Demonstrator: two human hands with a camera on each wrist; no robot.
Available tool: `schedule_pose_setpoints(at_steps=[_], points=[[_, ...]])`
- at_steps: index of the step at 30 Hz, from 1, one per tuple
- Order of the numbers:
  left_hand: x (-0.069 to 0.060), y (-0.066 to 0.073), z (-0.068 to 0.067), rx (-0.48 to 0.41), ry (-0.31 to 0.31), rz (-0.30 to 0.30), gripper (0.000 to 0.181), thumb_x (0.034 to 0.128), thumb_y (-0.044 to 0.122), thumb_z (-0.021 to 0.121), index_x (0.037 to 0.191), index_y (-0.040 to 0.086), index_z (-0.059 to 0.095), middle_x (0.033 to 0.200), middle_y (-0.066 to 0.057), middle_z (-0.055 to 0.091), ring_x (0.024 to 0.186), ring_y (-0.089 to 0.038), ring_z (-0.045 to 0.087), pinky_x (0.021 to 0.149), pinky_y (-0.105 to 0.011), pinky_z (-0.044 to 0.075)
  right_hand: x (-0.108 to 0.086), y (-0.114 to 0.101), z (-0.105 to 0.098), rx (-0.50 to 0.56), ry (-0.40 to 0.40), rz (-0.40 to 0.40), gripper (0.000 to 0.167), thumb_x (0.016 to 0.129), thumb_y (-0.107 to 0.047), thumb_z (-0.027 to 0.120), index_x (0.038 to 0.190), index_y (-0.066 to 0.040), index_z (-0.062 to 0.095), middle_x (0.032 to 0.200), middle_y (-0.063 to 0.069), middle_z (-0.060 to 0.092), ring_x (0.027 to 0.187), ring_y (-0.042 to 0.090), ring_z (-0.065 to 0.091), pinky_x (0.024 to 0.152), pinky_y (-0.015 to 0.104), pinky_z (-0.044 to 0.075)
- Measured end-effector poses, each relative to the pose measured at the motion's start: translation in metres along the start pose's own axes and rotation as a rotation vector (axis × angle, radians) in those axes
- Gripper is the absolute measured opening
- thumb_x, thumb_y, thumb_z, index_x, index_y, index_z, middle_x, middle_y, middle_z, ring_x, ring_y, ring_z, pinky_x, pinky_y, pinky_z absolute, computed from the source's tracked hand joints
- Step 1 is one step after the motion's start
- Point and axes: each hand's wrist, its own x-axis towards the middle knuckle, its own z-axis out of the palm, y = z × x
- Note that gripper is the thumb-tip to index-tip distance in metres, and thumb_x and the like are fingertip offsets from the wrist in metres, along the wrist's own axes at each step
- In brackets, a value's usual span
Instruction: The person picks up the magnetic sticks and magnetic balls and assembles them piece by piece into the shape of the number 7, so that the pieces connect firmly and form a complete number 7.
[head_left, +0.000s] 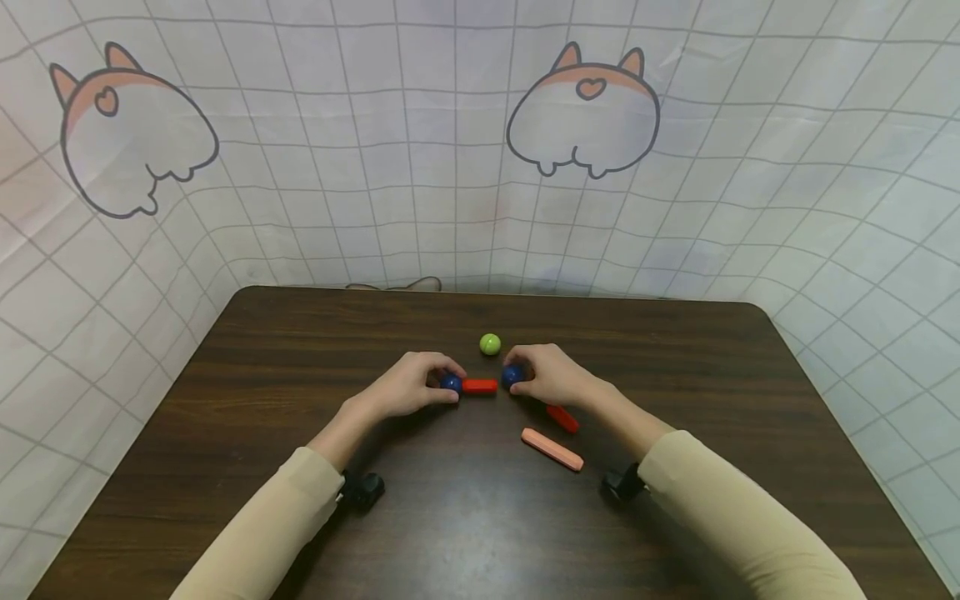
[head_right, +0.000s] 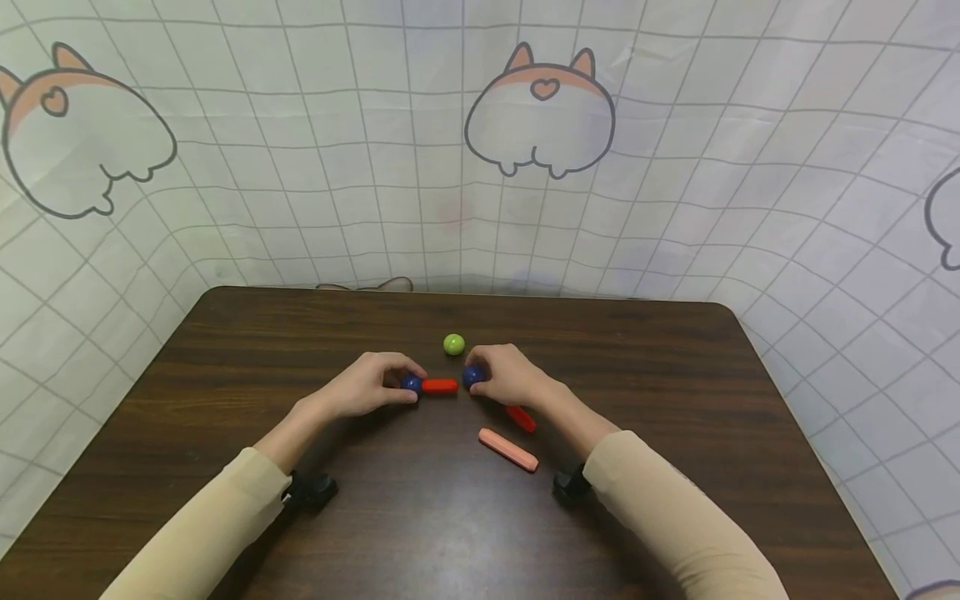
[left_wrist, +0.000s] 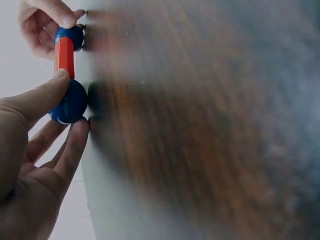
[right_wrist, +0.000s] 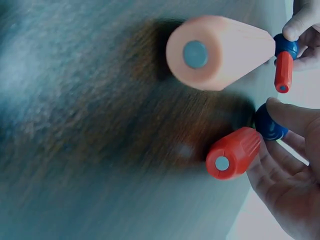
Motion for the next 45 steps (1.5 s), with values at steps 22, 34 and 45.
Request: schedule_pose_setpoints(at_steps=[22, 34, 45], points=[[0.016, -0.003, -0.001, 0.015, 0.016, -0.016, 0.03, 0.093, 0.019, 0.08, 0.121, 0.013, 0.073, 0.108, 0.002, 0.068, 0.092, -0.015, 0.061, 0.083, -0.035, 0.052, -0.005, 0.003, -0.001, 0.06, -0.009, 0.02, 0.031, 0.093, -0.011, 0.078, 0.121, -0.005, 0.067, 0.107, 0.006, 0.07, 0.092, 0.016, 0.067, 0.083, 0.036, 0.056], [0.023, -0.002, 0.001, 0.0, 0.013, -0.01, 0.031, 0.0924, 0.018, 0.08, 0.122, 0.01, 0.073, 0.109, 0.001, 0.068, 0.092, -0.018, 0.061, 0.082, -0.035, 0.052, -0.005, 0.004, 0.0, 0.053, -0.005, 0.022, 0.03, 0.093, -0.011, 0.079, 0.12, -0.005, 0.067, 0.104, 0.004, 0.07, 0.086, 0.014, 0.065, 0.081, 0.035, 0.055], [0.031, 0.002, 0.004, 0.032, 0.018, 0.006, 0.028, 0.0918, 0.015, 0.08, 0.119, 0.009, 0.073, 0.103, 0.001, 0.068, 0.087, -0.016, 0.058, 0.079, -0.035, 0.05, -0.006, 0.006, -0.002, 0.06, 0.004, 0.037, 0.029, 0.094, -0.011, 0.077, 0.12, -0.006, 0.068, 0.103, 0.004, 0.069, 0.084, 0.014, 0.063, 0.078, 0.035, 0.054]])
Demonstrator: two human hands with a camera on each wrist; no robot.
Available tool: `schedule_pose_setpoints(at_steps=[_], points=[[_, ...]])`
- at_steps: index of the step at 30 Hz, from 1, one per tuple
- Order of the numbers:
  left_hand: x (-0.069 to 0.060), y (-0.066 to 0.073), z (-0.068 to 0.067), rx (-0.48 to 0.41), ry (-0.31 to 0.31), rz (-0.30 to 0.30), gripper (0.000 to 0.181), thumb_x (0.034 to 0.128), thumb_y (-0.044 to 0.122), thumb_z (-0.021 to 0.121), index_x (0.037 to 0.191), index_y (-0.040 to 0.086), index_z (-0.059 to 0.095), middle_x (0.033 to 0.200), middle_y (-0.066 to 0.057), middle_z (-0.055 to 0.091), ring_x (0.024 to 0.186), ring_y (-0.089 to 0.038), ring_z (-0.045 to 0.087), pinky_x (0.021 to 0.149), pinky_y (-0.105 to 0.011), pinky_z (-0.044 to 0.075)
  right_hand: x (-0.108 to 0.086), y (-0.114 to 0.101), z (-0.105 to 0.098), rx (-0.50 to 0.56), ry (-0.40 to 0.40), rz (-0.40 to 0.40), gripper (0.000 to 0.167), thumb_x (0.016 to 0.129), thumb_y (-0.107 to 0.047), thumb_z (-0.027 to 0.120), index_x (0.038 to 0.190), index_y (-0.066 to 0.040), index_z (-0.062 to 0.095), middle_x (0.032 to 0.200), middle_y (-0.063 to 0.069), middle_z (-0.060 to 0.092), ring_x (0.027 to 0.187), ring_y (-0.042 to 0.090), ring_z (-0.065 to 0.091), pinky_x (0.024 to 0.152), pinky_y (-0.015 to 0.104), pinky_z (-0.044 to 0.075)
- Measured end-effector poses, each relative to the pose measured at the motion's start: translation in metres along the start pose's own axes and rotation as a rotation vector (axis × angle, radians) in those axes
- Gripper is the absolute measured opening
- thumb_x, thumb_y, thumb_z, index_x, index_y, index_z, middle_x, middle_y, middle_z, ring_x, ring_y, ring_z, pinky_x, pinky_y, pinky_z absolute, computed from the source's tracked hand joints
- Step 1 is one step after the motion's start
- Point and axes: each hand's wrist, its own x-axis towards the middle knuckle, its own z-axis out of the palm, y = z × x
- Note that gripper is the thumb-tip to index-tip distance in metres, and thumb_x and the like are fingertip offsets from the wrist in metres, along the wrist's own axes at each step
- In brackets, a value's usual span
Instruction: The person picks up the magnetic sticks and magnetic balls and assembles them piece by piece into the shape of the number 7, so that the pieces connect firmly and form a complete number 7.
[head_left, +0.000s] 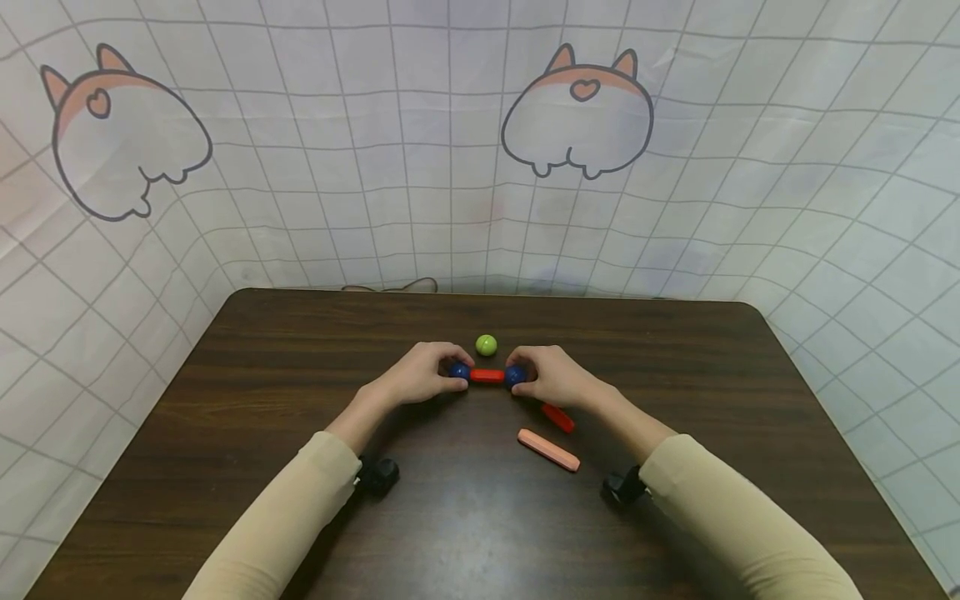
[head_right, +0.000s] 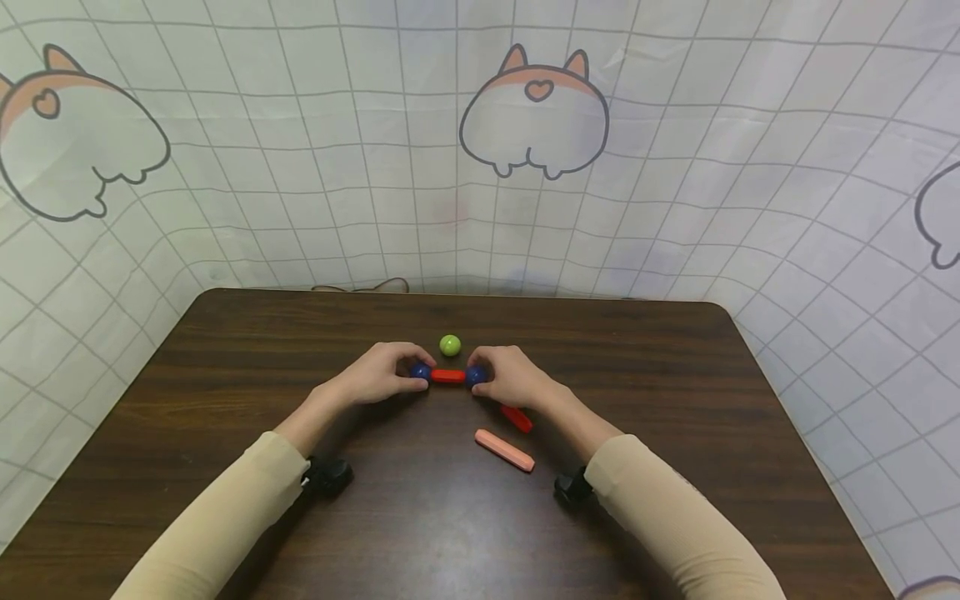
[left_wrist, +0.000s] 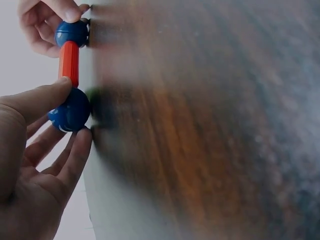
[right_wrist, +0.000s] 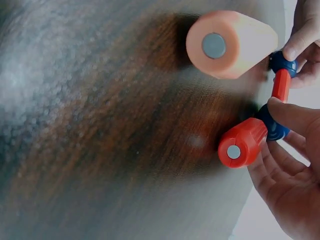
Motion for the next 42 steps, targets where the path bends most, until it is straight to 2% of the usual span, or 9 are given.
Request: schedule_pose_setpoints(at_steps=[6, 14, 23, 31, 42], points=[[0.003, 0.001, 0.002, 0.001, 0.003, 0.002, 0.027, 0.0921, 0.013, 0.08, 0.118, 0.01, 0.073, 0.109, -0.001, 0.069, 0.092, -0.017, 0.06, 0.086, -0.038, 0.051, -0.001, 0.001, 0.0, 0.011, 0.003, 0.006, 0.03, 0.094, -0.01, 0.077, 0.121, -0.006, 0.067, 0.105, 0.004, 0.069, 0.084, 0.014, 0.063, 0.078, 0.034, 0.054], [0.009, 0.004, 0.006, -0.014, -0.007, -0.028, 0.026, 0.0939, 0.016, 0.078, 0.119, 0.011, 0.073, 0.116, -0.002, 0.069, 0.1, -0.019, 0.06, 0.095, -0.041, 0.049, 0.001, 0.002, 0.0, 0.028, -0.003, 0.023, 0.03, 0.094, -0.01, 0.076, 0.122, -0.006, 0.067, 0.104, 0.004, 0.068, 0.086, 0.015, 0.064, 0.077, 0.033, 0.055], [0.015, 0.005, 0.009, -0.004, -0.017, -0.021, 0.027, 0.0936, 0.017, 0.079, 0.12, 0.011, 0.073, 0.114, -0.002, 0.07, 0.103, -0.018, 0.062, 0.096, -0.041, 0.049, 0.003, 0.004, 0.001, 0.015, 0.009, -0.002, 0.031, 0.094, -0.011, 0.077, 0.122, -0.005, 0.066, 0.103, 0.004, 0.068, 0.083, 0.015, 0.063, 0.075, 0.033, 0.054], [0.018, 0.006, 0.01, 0.009, -0.036, -0.045, 0.029, 0.0951, 0.023, 0.078, 0.122, 0.013, 0.073, 0.117, 0.0, 0.07, 0.105, -0.017, 0.061, 0.096, -0.039, 0.049, 0.003, 0.003, 0.002, 0.014, 0.018, -0.006, 0.031, 0.094, -0.011, 0.077, 0.122, -0.005, 0.067, 0.101, 0.004, 0.068, 0.082, 0.015, 0.062, 0.074, 0.033, 0.053], [0.021, 0.005, 0.01, -0.017, -0.051, -0.05, 0.025, 0.0962, 0.026, 0.076, 0.119, 0.016, 0.075, 0.111, 0.002, 0.07, 0.095, -0.015, 0.059, 0.088, -0.036, 0.049, 0.002, 0.005, 0.001, 0.037, 0.014, 0.011, 0.032, 0.094, -0.011, 0.076, 0.123, -0.005, 0.066, 0.1, 0.004, 0.068, 0.083, 0.015, 0.063, 0.074, 0.032, 0.054]])
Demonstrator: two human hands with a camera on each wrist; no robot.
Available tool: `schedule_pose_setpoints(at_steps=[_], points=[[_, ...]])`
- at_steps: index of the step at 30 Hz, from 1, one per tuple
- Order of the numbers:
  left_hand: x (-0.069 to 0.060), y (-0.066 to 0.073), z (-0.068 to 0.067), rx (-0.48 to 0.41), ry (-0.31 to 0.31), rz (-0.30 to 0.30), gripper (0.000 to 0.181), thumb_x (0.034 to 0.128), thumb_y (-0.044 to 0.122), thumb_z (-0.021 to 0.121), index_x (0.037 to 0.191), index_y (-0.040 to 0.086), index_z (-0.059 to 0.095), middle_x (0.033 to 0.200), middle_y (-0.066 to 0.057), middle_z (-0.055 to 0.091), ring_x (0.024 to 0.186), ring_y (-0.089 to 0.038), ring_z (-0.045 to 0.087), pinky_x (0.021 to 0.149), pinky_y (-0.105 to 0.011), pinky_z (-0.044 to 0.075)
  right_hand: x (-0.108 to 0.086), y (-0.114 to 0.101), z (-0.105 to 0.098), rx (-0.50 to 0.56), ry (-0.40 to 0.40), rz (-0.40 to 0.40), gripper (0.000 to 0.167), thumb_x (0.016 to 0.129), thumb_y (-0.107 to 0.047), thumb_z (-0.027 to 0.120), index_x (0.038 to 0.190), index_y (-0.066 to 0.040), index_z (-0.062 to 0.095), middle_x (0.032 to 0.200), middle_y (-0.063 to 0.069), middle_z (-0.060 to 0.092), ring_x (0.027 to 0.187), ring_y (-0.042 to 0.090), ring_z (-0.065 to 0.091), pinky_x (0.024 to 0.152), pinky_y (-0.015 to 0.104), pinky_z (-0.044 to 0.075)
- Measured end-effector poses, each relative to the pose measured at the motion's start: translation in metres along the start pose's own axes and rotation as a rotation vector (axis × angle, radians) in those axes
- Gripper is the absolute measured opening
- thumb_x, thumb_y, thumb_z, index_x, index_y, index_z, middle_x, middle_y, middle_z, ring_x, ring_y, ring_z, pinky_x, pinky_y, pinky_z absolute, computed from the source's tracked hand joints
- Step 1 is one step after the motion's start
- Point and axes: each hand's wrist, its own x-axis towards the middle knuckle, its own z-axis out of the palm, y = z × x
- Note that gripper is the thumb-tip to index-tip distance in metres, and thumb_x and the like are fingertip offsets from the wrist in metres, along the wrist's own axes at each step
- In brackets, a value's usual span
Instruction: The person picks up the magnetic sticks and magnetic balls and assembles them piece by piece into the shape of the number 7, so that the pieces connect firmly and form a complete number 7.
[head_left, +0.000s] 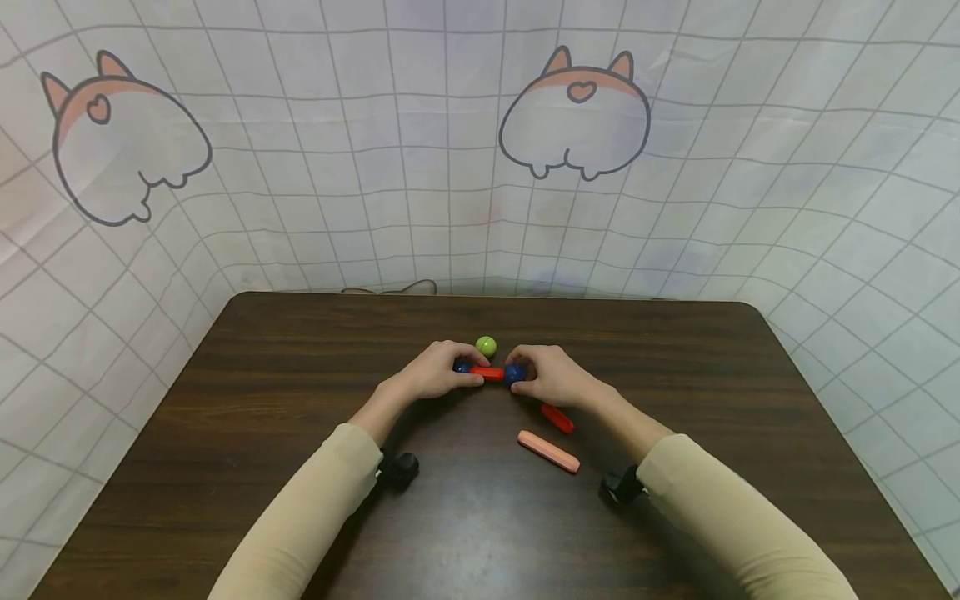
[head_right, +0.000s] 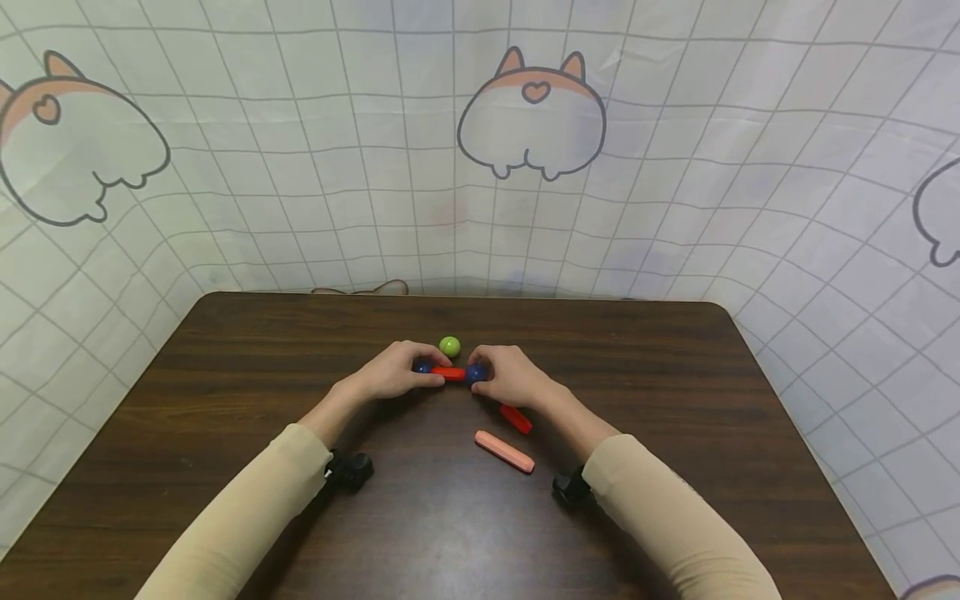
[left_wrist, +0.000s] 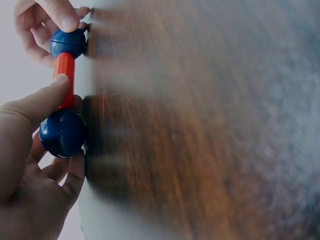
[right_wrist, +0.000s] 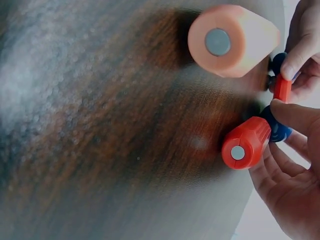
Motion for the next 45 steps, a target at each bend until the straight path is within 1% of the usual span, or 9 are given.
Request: schedule_pose_setpoints(at_steps=[4, 11, 16, 20, 24, 30, 34, 40, 45], points=[[0.0, 0.0, 0.0, -0.013, 0.0, -0.01, 0.025, 0.0959, 0.026, 0.077, 0.118, 0.016, 0.075, 0.111, 0.002, 0.07, 0.095, -0.015, 0.059, 0.088, -0.037, 0.049, 0.0, 0.0, 0.0, 0.002, -0.001, 0.004, 0.033, 0.094, -0.011, 0.076, 0.124, -0.005, 0.065, 0.101, 0.004, 0.068, 0.085, 0.015, 0.064, 0.073, 0.032, 0.054], [0.001, 0.0, -0.001, -0.071, -0.009, -0.042, 0.025, 0.0948, 0.024, 0.078, 0.118, 0.015, 0.076, 0.114, 0.002, 0.071, 0.105, -0.017, 0.06, 0.095, -0.038, 0.048, -0.003, 0.001, -0.002, -0.009, 0.009, -0.011, 0.04, 0.095, -0.011, 0.076, 0.13, -0.001, 0.061, 0.105, 0.008, 0.069, 0.086, 0.016, 0.064, 0.075, 0.034, 0.055], [0.001, -0.002, -0.001, -0.088, -0.005, -0.053, 0.027, 0.0939, 0.024, 0.079, 0.118, 0.013, 0.077, 0.112, 0.001, 0.071, 0.097, -0.017, 0.059, 0.086, -0.035, 0.049, -0.007, 0.002, -0.005, -0.001, 0.02, 0.013, 0.048, 0.095, -0.014, 0.076, 0.136, 0.001, 0.056, 0.109, 0.01, 0.069, 0.089, 0.018, 0.065, 0.081, 0.037, 0.055], [0.001, -0.002, -0.001, -0.096, -0.002, -0.062, 0.026, 0.0932, 0.025, 0.08, 0.117, 0.014, 0.077, 0.111, 0.001, 0.07, 0.092, -0.018, 0.057, 0.08, -0.033, 0.047, -0.011, 0.004, -0.009, 0.013, 0.035, 0.035, 0.048, 0.097, -0.015, 0.074, 0.138, 0.001, 0.055, 0.113, 0.011, 0.068, 0.092, 0.02, 0.066, 0.082, 0.039, 0.055], [0.001, -0.002, -0.001, -0.094, -0.004, -0.074, 0.027, 0.0928, 0.026, 0.08, 0.117, 0.015, 0.077, 0.111, 0.001, 0.07, 0.091, -0.018, 0.056, 0.078, -0.033, 0.047, -0.017, 0.006, -0.013, 0.002, 0.048, 0.04, 0.047, 0.098, -0.017, 0.072, 0.138, 0.0, 0.055, 0.115, 0.011, 0.068, 0.094, 0.02, 0.066, 0.082, 0.039, 0.055], [0.001, -0.001, -0.002, -0.097, -0.008, -0.083, 0.027, 0.0926, 0.027, 0.08, 0.117, 0.016, 0.077, 0.111, 0.001, 0.07, 0.091, -0.019, 0.056, 0.078, -0.033, 0.047, -0.027, 0.007, -0.018, -0.015, 0.073, 0.018, 0.044, 0.099, -0.018, 0.071, 0.136, 0.0, 0.057, 0.117, 0.014, 0.067, 0.097, 0.022, 0.066, 0.083, 0.042, 0.055], [0.0, 0.0, -0.003, -0.096, -0.012, -0.092, 0.027, 0.0925, 0.027, 0.08, 0.118, 0.017, 0.077, 0.11, 0.001, 0.069, 0.092, -0.019, 0.056, 0.079, -0.033, 0.046, -0.034, 0.008, -0.02, -0.028, 0.083, 0.006, 0.04, 0.099, -0.018, 0.071, 0.133, 0.001, 0.06, 0.114, 0.012, 0.068, 0.097, 0.021, 0.065, 0.083, 0.042, 0.054], [0.001, -0.002, -0.003, -0.1, -0.01, -0.095, 0.026, 0.0924, 0.027, 0.081, 0.117, 0.018, 0.078, 0.11, 0.001, 0.069, 0.092, -0.019, 0.056, 0.079, -0.033, 0.046, -0.046, 0.008, -0.022, -0.036, 0.077, -0.022, 0.032, 0.099, -0.017, 0.071, 0.124, 0.002, 0.065, 0.101, 0.002, 0.069, 0.092, 0.017, 0.065, 0.081, 0.04, 0.054], [0.001, -0.003, -0.003, -0.1, -0.009, -0.093, 0.027, 0.0925, 0.028, 0.08, 0.117, 0.017, 0.078, 0.111, 0.001, 0.069, 0.094, -0.019, 0.056, 0.08, -0.033, 0.047, -0.054, 0.008, -0.021, -0.04, 0.047, -0.016, 0.027, 0.098, -0.019, 0.071, 0.119, -0.001, 0.068, 0.095, -0.004, 0.067, 0.087, 0.014, 0.063, 0.079, 0.036, 0.053]])
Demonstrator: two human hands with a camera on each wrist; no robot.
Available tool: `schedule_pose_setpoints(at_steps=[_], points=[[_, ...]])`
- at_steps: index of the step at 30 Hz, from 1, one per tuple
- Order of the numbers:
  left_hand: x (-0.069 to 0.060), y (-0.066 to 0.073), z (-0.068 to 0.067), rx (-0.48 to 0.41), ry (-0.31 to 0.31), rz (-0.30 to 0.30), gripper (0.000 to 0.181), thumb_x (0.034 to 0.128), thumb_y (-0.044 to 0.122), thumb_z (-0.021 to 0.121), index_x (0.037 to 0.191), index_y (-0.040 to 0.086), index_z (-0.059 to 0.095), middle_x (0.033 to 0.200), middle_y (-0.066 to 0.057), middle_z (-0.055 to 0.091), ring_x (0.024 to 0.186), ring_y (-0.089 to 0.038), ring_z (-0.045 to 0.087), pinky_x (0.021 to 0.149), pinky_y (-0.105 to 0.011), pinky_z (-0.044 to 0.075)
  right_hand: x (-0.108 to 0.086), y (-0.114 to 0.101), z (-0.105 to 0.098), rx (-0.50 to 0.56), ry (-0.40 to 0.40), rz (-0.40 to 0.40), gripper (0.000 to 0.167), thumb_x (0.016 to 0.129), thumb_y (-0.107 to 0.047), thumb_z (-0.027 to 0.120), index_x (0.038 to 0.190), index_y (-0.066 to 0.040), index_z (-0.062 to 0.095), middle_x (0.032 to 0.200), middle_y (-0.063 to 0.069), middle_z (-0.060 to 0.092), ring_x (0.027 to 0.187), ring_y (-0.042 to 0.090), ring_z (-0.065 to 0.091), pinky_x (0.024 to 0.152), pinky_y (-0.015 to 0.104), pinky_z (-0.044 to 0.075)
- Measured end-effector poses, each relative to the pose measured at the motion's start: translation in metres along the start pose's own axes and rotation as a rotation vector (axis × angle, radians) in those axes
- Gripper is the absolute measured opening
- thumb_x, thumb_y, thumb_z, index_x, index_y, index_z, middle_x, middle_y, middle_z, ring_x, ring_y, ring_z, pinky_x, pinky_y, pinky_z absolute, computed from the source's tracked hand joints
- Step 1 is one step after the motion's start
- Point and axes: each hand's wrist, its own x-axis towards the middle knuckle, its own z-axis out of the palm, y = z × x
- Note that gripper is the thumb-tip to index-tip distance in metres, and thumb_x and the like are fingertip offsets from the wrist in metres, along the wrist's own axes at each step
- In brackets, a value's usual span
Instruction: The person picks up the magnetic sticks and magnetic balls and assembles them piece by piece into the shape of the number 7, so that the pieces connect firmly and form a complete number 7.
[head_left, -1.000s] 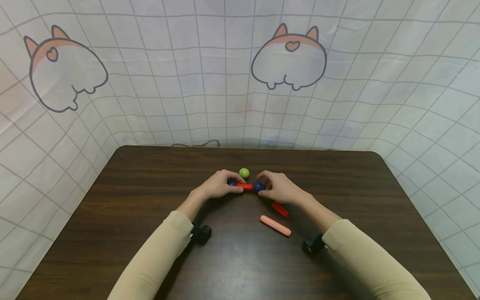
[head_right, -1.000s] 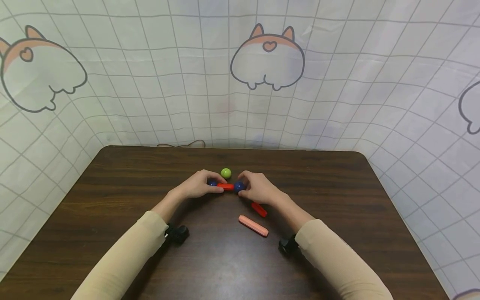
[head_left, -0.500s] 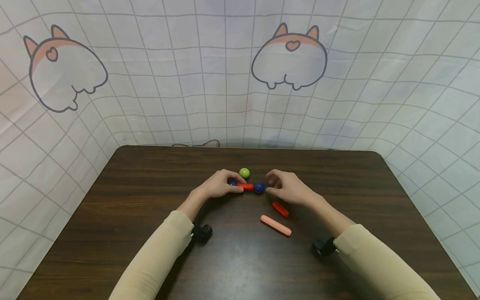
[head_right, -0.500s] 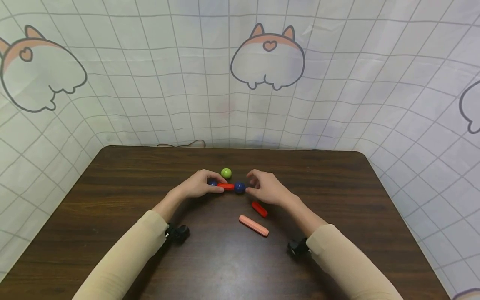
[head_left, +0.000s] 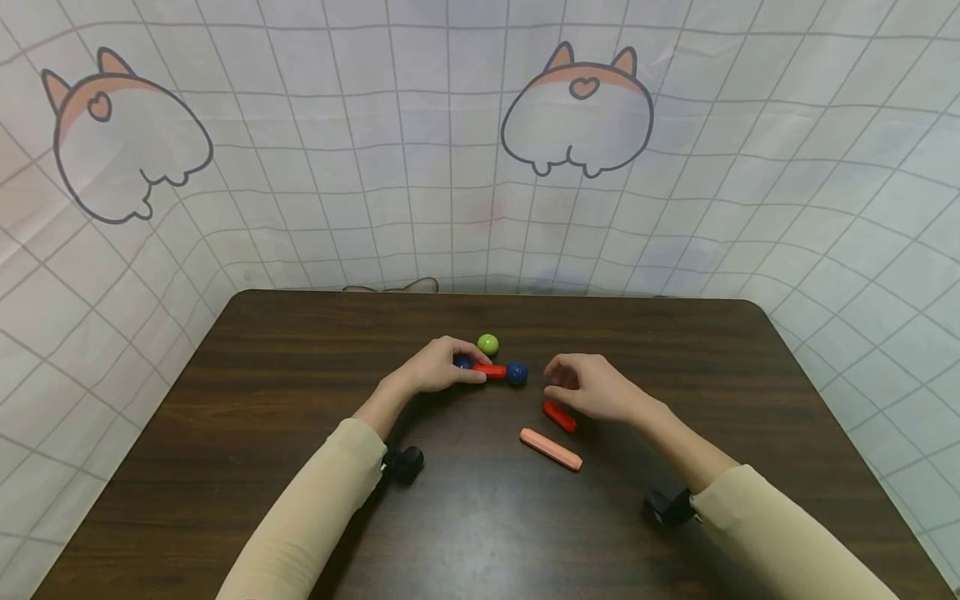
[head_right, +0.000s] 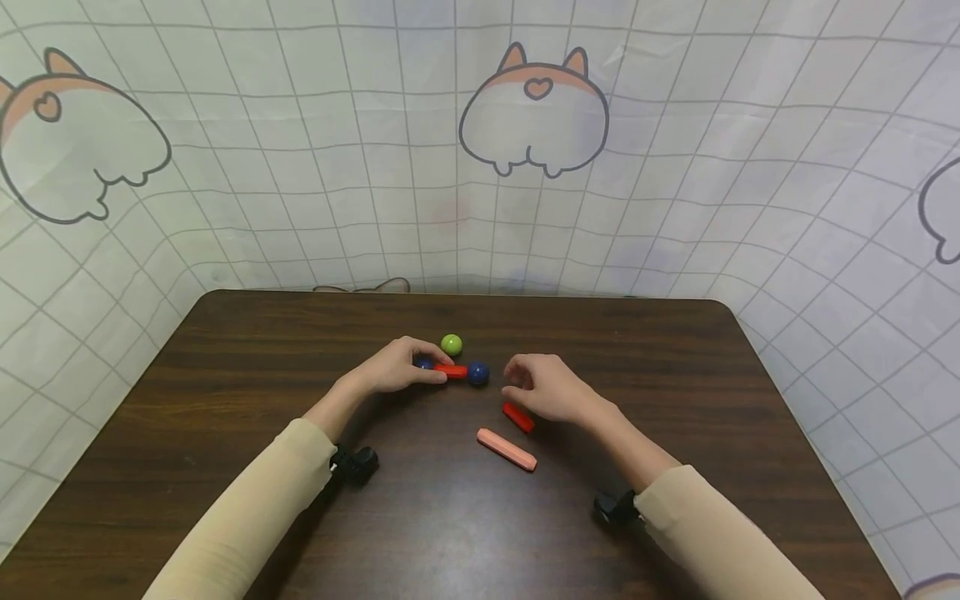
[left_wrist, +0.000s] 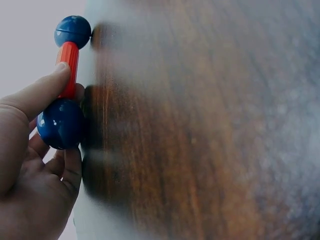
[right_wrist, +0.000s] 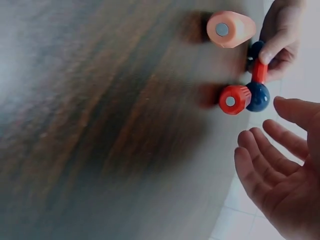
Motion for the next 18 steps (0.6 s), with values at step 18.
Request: schedule_pose_setpoints(at_steps=[18], points=[[0.002, 0.0, 0.0, 0.017, -0.01, 0.002, 0.027, 0.0927, 0.029, 0.08, 0.118, 0.018, 0.077, 0.112, 0.002, 0.069, 0.097, -0.018, 0.057, 0.084, -0.034, 0.047, -0.012, 0.005, 0.006, -0.084, -0.068, -0.065, 0.035, 0.093, -0.027, 0.079, 0.116, -0.004, 0.067, 0.097, 0.001, 0.064, 0.085, 0.019, 0.06, 0.076, 0.034, 0.05]])
